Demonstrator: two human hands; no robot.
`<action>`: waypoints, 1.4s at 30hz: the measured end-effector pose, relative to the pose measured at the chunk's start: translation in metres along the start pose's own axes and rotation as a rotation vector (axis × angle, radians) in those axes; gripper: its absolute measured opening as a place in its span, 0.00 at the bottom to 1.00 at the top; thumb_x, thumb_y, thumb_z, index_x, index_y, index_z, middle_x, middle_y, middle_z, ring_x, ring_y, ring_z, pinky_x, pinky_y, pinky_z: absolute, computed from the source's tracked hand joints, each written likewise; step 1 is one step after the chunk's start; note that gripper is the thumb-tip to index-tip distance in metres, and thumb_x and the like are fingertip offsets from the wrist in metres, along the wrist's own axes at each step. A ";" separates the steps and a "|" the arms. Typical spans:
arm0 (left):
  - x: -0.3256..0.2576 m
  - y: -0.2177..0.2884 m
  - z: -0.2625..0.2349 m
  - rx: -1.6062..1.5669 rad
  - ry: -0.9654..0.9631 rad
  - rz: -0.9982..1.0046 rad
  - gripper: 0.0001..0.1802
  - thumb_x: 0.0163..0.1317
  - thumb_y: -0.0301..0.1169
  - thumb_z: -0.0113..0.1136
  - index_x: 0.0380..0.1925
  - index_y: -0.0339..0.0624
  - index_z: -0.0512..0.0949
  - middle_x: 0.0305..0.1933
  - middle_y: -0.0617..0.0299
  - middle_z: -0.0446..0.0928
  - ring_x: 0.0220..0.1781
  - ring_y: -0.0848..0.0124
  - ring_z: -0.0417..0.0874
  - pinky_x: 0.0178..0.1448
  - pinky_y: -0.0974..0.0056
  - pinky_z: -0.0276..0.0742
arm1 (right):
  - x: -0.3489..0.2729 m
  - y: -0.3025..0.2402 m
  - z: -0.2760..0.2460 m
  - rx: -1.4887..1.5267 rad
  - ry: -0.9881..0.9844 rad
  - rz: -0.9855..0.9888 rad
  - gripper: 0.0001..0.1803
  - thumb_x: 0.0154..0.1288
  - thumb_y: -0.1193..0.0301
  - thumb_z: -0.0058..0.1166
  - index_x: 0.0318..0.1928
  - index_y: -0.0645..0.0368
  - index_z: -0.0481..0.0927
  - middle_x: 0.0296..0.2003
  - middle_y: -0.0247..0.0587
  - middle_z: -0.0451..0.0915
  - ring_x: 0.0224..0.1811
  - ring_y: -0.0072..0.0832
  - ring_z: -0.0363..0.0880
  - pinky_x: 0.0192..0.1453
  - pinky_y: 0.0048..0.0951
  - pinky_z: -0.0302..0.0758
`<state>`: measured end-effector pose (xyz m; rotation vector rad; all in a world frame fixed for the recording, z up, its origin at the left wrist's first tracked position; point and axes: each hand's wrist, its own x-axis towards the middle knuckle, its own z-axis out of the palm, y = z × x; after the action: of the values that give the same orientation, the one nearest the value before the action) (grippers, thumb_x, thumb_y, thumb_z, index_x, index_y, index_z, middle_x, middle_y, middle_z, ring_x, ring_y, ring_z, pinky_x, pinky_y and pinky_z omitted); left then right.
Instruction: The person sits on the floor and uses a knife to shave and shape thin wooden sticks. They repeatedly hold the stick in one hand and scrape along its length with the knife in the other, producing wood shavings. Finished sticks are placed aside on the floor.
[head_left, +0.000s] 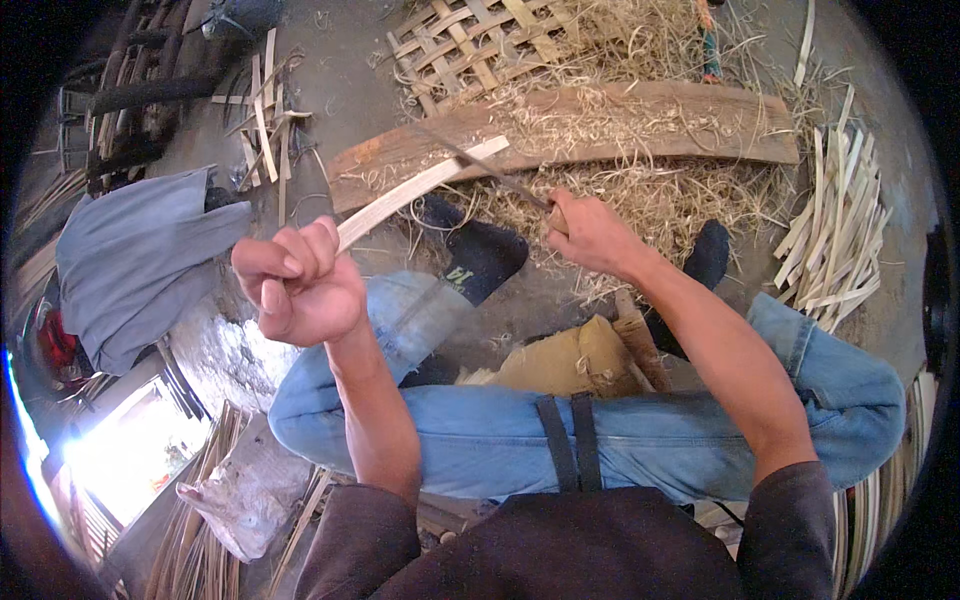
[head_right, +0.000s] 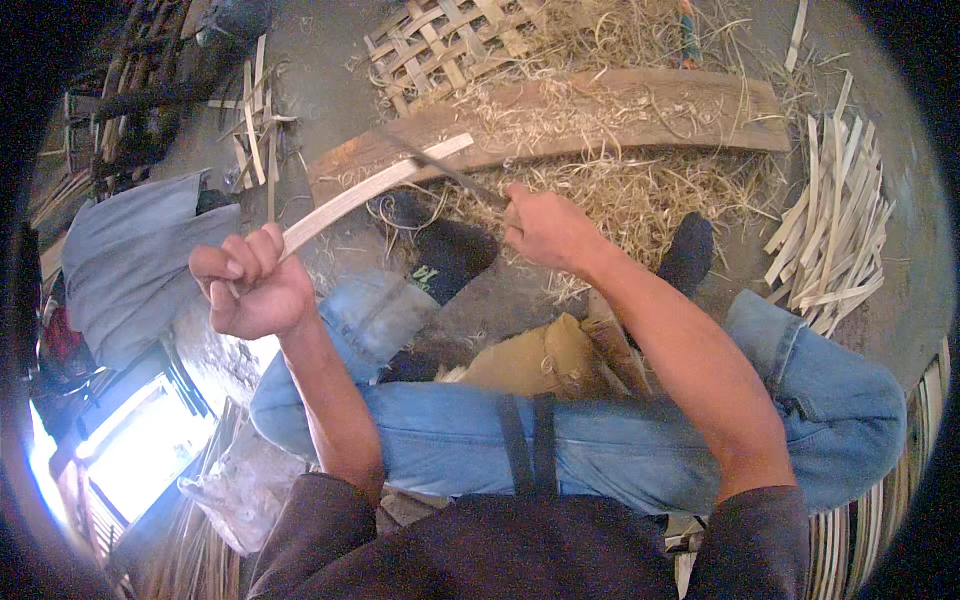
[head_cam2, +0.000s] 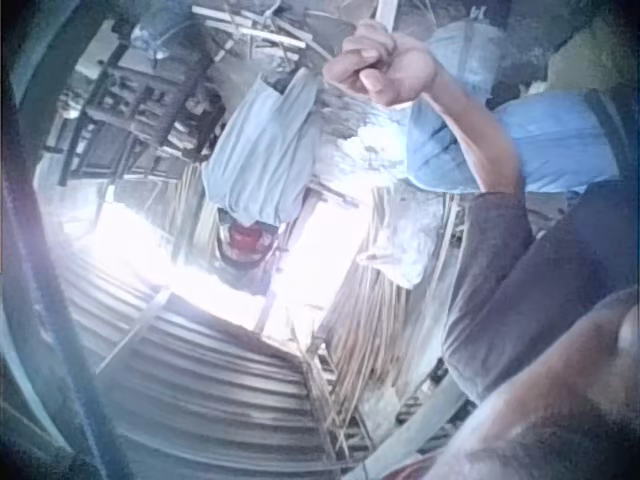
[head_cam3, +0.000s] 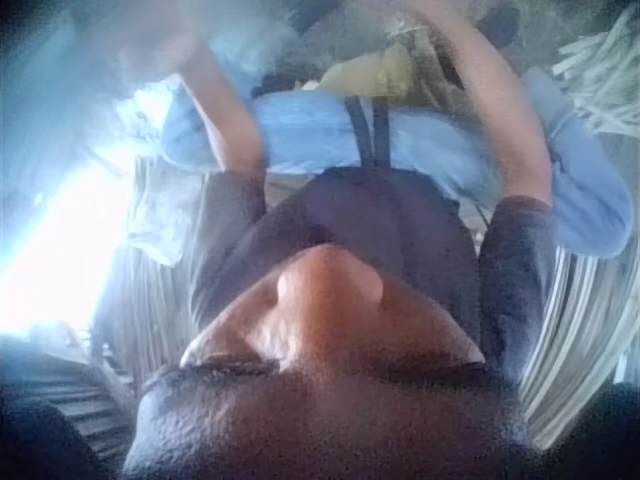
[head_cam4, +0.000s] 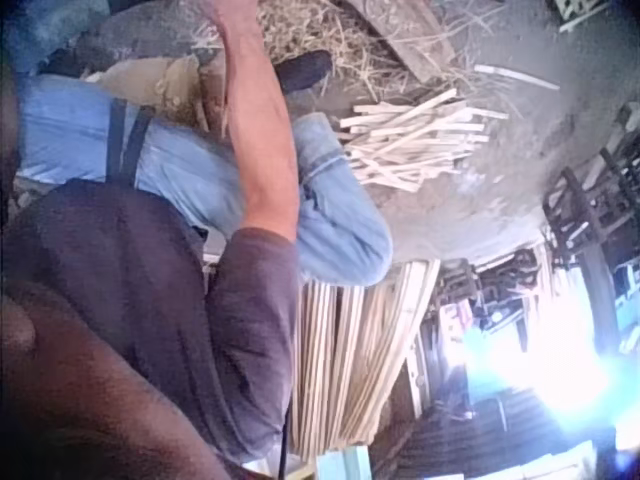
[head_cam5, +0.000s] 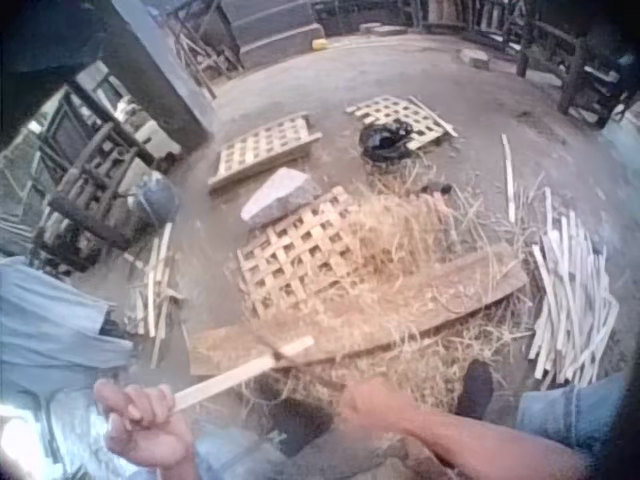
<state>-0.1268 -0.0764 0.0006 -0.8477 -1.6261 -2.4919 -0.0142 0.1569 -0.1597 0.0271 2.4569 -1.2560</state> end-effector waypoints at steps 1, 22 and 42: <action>0.003 -0.003 0.004 -0.026 -0.009 -0.005 0.14 0.58 0.37 0.55 0.24 0.42 0.63 0.12 0.70 0.54 0.15 0.80 0.48 0.25 0.67 0.45 | 0.007 0.027 0.003 -0.103 0.022 0.002 0.19 0.59 0.67 0.50 0.43 0.72 0.68 0.29 0.64 0.79 0.36 0.58 0.79 0.43 0.50 0.76; 0.018 0.015 -0.057 0.483 0.245 -0.297 0.20 0.70 0.39 0.47 0.56 0.42 0.63 0.42 0.66 0.64 0.38 0.80 0.64 0.43 0.70 0.66 | -0.020 -0.002 0.014 -0.030 0.155 0.109 0.17 0.59 0.68 0.52 0.43 0.68 0.66 0.28 0.58 0.79 0.32 0.56 0.79 0.38 0.50 0.75; 0.010 0.010 -0.039 0.505 0.345 -0.178 0.18 0.72 0.41 0.48 0.41 0.35 0.75 0.33 0.63 0.74 0.29 0.80 0.73 0.34 0.74 0.76 | -0.044 -0.149 -0.036 0.108 0.143 0.072 0.15 0.59 0.72 0.49 0.40 0.73 0.67 0.32 0.64 0.78 0.33 0.59 0.80 0.40 0.50 0.79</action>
<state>-0.1483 -0.1113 0.0022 -0.2098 -2.1139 -2.0073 -0.0131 0.1026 -0.0100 0.2400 2.4794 -1.3978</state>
